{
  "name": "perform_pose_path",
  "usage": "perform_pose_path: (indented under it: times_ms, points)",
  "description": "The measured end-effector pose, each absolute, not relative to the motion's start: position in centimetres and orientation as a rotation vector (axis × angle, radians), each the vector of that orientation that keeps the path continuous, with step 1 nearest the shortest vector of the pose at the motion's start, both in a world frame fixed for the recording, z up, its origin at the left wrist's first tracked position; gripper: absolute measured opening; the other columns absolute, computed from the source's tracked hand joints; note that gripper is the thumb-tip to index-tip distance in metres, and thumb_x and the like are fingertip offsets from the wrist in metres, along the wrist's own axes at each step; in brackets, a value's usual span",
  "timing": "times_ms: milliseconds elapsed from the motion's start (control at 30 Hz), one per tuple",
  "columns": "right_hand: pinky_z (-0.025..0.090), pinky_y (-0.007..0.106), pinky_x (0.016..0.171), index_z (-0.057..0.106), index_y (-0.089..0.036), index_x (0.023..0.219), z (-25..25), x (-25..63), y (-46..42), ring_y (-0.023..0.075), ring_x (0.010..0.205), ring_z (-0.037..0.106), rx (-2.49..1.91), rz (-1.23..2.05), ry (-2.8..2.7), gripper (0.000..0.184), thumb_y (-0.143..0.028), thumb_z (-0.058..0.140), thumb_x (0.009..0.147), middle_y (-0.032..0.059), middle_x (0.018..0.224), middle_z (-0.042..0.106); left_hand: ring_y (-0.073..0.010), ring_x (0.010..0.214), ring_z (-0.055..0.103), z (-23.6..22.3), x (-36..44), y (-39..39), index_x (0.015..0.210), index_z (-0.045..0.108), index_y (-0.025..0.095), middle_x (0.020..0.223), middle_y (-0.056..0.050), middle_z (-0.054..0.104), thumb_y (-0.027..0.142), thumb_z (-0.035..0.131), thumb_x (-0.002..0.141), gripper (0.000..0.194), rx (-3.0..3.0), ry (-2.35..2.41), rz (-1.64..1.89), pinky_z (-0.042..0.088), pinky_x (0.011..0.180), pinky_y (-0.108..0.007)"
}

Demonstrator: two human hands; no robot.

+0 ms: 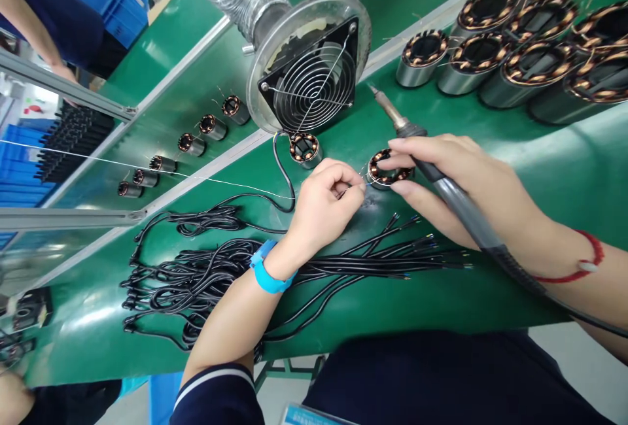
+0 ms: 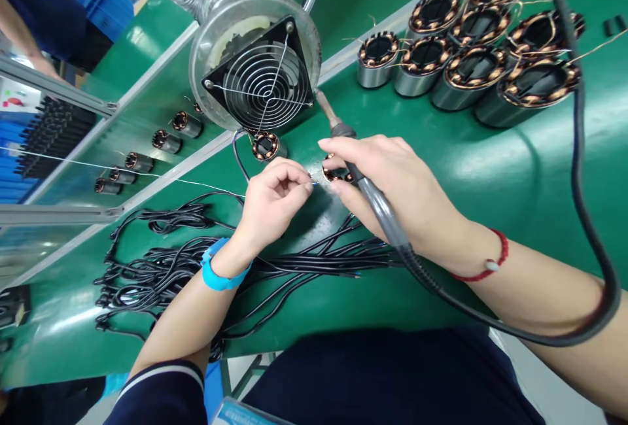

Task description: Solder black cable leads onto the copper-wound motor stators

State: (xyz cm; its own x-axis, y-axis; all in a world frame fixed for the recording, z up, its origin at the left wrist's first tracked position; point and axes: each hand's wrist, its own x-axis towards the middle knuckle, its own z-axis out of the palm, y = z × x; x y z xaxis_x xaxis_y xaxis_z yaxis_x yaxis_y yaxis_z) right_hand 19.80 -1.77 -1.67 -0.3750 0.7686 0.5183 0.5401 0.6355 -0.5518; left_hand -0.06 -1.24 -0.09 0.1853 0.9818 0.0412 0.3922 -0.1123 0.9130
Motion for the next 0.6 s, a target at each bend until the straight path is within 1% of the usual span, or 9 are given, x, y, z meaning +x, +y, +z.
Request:
perform_pose_path:
  times_ms: [100, 167, 233, 300, 367, 433, 533, 600]
  points:
    - [0.056, 0.042, 0.087, 0.048, -0.032, 0.142, -2.0, 19.7, -1.6, 0.0238, 0.097, 0.07, -1.011, 0.403, -2.1, 0.044, -0.026, 0.055, 0.1, 0.0004, 0.103, 0.074, -0.0081, 0.067, 0.051, -0.1, -0.1, -1.3, 0.069, 0.061, 0.016, 0.079, 0.0, 0.059, 0.002, 0.061, 0.076, 0.016, 1.635, 1.326, 0.914, 0.042, 0.059, -0.021]
    - [0.055, 0.041, 0.087, 0.047, -0.032, 0.142, -2.2, 19.6, -1.5, 0.0234, 0.097, 0.069, -1.021, 0.401, -2.092, 0.044, -0.025, 0.054, 0.1, 0.001, 0.102, 0.073, -0.006, 0.06, 0.048, 0.0, -0.2, -1.3, 0.077, 0.059, 0.017, 0.079, 0.002, 0.058, 0.004, 0.063, 0.077, 0.014, 1.541, 1.331, 0.894, 0.041, 0.055, -0.02]
    - [0.055, 0.042, 0.089, 0.046, -0.03, 0.143, -2.6, 19.5, -1.3, 0.0248, 0.103, 0.068, -1.024, 0.381, -2.085, 0.046, -0.023, 0.055, 0.098, 0.0035, 0.109, 0.073, -0.0045, 0.054, 0.048, 0.2, -0.6, -1.2, 0.088, 0.055, 0.019, 0.081, 0.004, 0.058, 0.006, 0.066, 0.078, 0.019, 1.353, 1.33, 0.822, 0.04, 0.049, -0.019]
    - [0.054, 0.047, 0.093, 0.046, -0.026, 0.142, -3.0, 19.3, -1.0, 0.0285, 0.112, 0.065, -0.997, 0.355, -2.13, 0.049, -0.023, 0.057, 0.095, 0.0072, 0.118, 0.07, -0.005, 0.049, 0.051, 0.5, -1.0, -1.0, 0.091, 0.052, 0.019, 0.078, 0.004, 0.059, 0.012, 0.067, 0.082, 0.019, 1.161, 1.277, 0.665, 0.041, 0.045, -0.019]
    - [0.052, 0.052, 0.096, 0.047, -0.025, 0.14, -3.5, 19.3, -0.5, 0.0313, 0.116, 0.063, -0.965, 0.338, -2.205, 0.049, -0.023, 0.057, 0.093, 0.0091, 0.122, 0.068, -0.0047, 0.046, 0.051, 0.9, -1.4, -0.7, 0.083, 0.052, 0.018, 0.069, 0.004, 0.058, 0.018, 0.064, 0.087, 0.013, 1.032, 1.202, 0.53, 0.041, 0.043, -0.018]
    - [0.052, 0.052, 0.095, 0.048, -0.028, 0.139, -3.8, 19.2, -0.1, 0.0309, 0.112, 0.064, -0.958, 0.325, -2.239, 0.048, -0.022, 0.056, 0.092, 0.0077, 0.118, 0.069, -0.0024, 0.044, 0.044, 1.4, -1.6, -0.4, 0.074, 0.053, 0.016, 0.062, 0.005, 0.056, 0.018, 0.061, 0.089, 0.017, 0.95, 1.182, 0.523, 0.035, 0.042, -0.015]
    - [0.052, 0.052, 0.09, 0.045, -0.034, 0.14, -3.5, 19.2, -0.1, 0.0295, 0.099, 0.065, -0.954, 0.324, -2.238, 0.052, -0.021, 0.056, 0.091, 0.0041, 0.108, 0.07, -0.0009, 0.044, 0.037, 1.7, -1.6, -0.2, 0.067, 0.056, 0.015, 0.057, 0.006, 0.052, 0.011, 0.063, 0.083, 0.018, 0.879, 1.253, 0.637, 0.025, 0.041, -0.014]
    - [0.051, 0.052, 0.089, 0.042, -0.035, 0.142, -3.0, 19.2, -0.4, 0.0297, 0.096, 0.065, -0.912, 0.336, -2.247, 0.055, -0.023, 0.057, 0.091, 0.0036, 0.106, 0.07, -0.0016, 0.044, 0.035, 1.7, -1.4, -0.1, 0.064, 0.058, 0.015, 0.054, 0.007, 0.049, 0.01, 0.066, 0.079, 0.018, 0.879, 1.272, 0.652, 0.025, 0.042, -0.015]
